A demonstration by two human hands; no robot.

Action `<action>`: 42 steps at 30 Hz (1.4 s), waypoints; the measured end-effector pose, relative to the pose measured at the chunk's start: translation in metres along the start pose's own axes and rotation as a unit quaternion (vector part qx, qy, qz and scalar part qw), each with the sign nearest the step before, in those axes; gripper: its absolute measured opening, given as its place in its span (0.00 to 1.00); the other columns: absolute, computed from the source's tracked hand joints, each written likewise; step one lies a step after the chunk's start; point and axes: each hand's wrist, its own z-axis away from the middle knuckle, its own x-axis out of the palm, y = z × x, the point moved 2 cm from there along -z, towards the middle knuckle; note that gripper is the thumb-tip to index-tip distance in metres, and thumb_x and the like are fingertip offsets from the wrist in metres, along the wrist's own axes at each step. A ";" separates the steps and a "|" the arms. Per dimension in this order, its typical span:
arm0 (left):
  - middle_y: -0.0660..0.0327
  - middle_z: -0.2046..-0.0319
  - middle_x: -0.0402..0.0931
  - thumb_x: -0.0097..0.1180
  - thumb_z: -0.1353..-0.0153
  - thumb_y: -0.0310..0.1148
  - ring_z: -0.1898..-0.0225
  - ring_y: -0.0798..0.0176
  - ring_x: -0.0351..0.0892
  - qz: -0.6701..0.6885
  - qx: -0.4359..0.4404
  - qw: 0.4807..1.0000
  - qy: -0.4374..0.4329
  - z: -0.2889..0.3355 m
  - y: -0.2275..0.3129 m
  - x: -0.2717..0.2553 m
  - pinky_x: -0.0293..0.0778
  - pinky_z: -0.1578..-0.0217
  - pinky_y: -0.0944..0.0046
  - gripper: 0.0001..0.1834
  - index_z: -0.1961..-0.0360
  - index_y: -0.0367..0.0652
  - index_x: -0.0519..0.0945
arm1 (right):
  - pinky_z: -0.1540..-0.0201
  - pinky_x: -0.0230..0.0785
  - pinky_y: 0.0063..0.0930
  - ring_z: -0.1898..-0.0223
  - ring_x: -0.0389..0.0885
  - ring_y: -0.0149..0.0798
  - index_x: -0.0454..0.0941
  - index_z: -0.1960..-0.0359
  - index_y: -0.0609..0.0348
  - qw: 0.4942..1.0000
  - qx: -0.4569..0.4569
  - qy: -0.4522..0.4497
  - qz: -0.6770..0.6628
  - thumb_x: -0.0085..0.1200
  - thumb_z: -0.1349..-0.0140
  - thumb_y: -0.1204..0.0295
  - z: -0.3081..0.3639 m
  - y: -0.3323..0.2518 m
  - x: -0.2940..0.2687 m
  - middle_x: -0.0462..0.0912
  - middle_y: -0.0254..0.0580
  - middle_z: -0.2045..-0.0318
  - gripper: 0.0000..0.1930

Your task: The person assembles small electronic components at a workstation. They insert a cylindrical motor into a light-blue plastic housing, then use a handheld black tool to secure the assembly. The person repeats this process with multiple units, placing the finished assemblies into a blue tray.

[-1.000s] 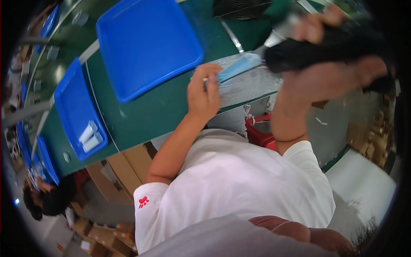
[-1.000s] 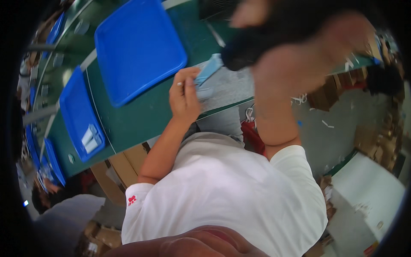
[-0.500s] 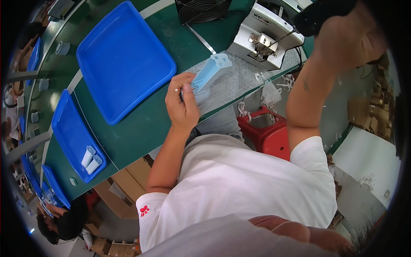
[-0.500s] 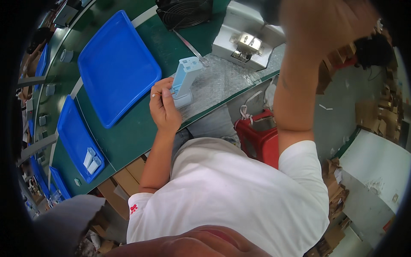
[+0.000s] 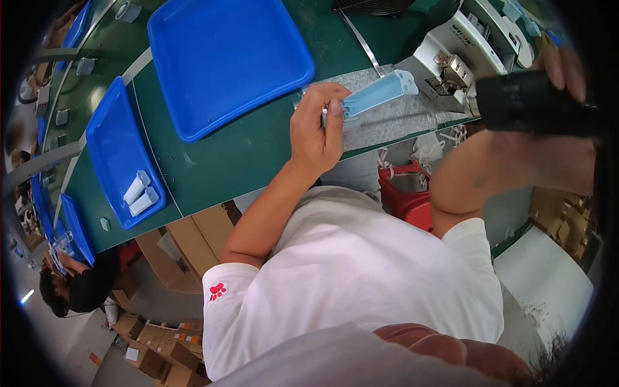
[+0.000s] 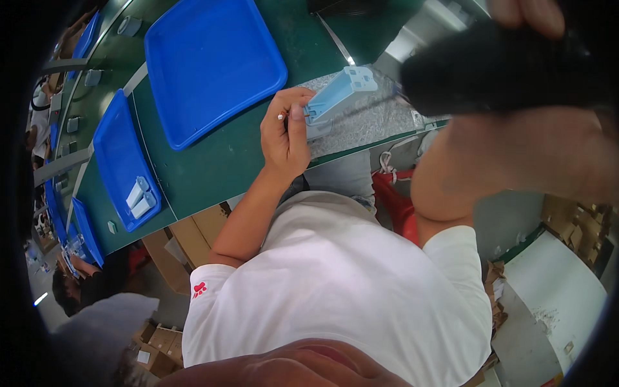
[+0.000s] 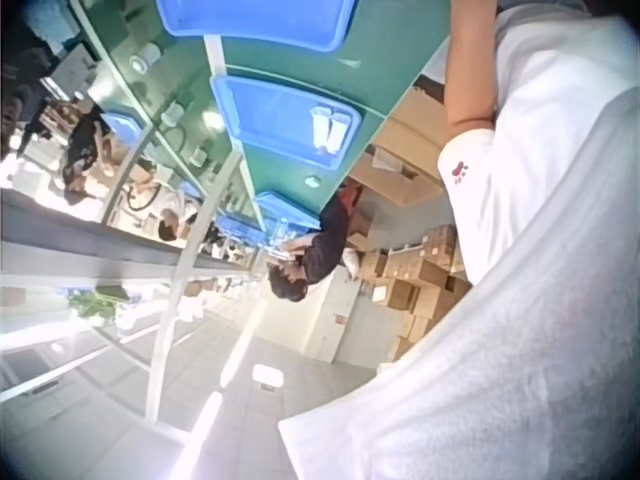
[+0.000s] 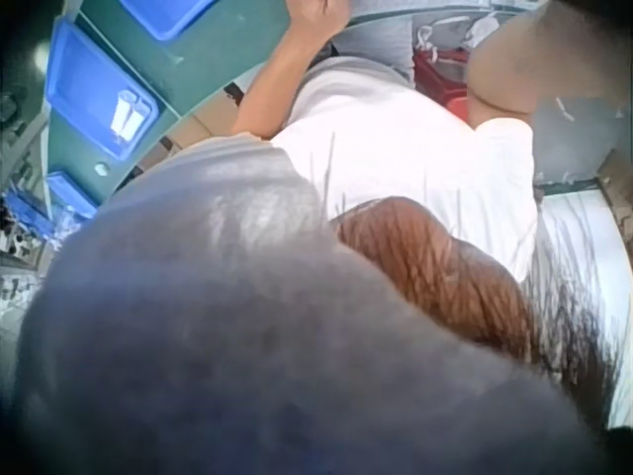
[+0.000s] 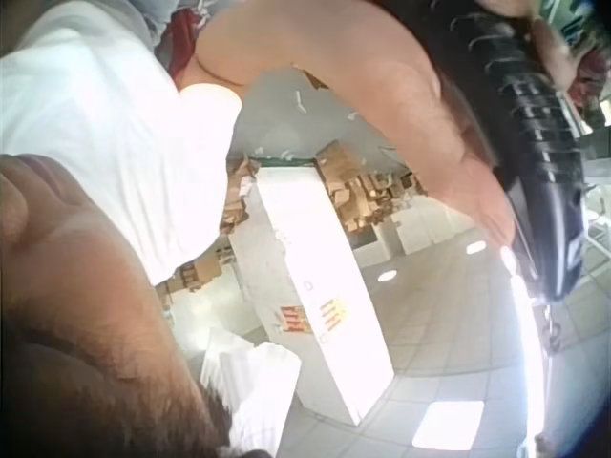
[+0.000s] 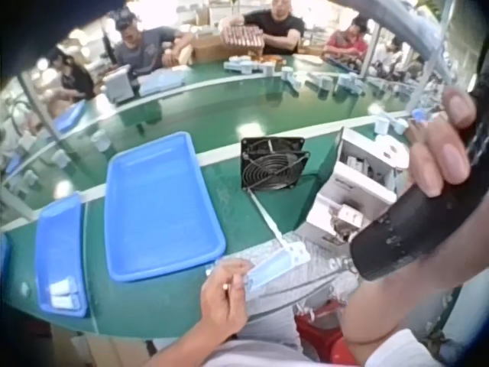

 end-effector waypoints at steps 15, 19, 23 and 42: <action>0.51 0.58 0.82 0.46 0.26 0.24 0.63 0.61 0.79 -0.011 0.011 1.000 0.001 0.003 -0.001 0.001 0.75 0.61 0.64 0.07 0.58 0.35 0.76 | 0.65 0.70 0.34 0.71 0.73 0.41 0.73 0.55 0.64 0.964 -0.067 0.033 0.254 0.36 0.35 0.28 0.001 0.039 0.024 0.75 0.47 0.66 0.43; 0.51 0.58 0.82 0.46 0.26 0.24 0.63 0.59 0.80 -0.026 0.011 1.000 -0.003 0.002 0.002 -0.001 0.75 0.61 0.62 0.06 0.58 0.36 0.76 | 0.65 0.68 0.35 0.70 0.72 0.41 0.73 0.54 0.64 0.980 -0.046 0.009 0.194 0.37 0.35 0.28 -0.004 0.037 0.017 0.74 0.49 0.65 0.43; 0.51 0.58 0.82 0.46 0.27 0.24 0.63 0.58 0.81 -0.018 0.014 1.000 0.001 0.001 0.000 0.000 0.75 0.61 0.62 0.06 0.58 0.35 0.76 | 0.64 0.68 0.35 0.69 0.72 0.40 0.73 0.53 0.64 0.979 -0.043 0.006 0.199 0.39 0.35 0.28 -0.005 0.037 0.011 0.74 0.50 0.64 0.43; 0.53 0.60 0.81 0.43 0.25 0.27 0.62 0.61 0.78 -0.041 -0.062 0.997 0.008 0.000 0.007 -0.001 0.73 0.58 0.63 0.11 0.57 0.35 0.79 | 0.63 0.70 0.36 0.67 0.75 0.42 0.74 0.51 0.65 0.966 -0.215 -0.027 0.143 0.35 0.33 0.29 -0.060 -0.044 0.040 0.77 0.52 0.62 0.43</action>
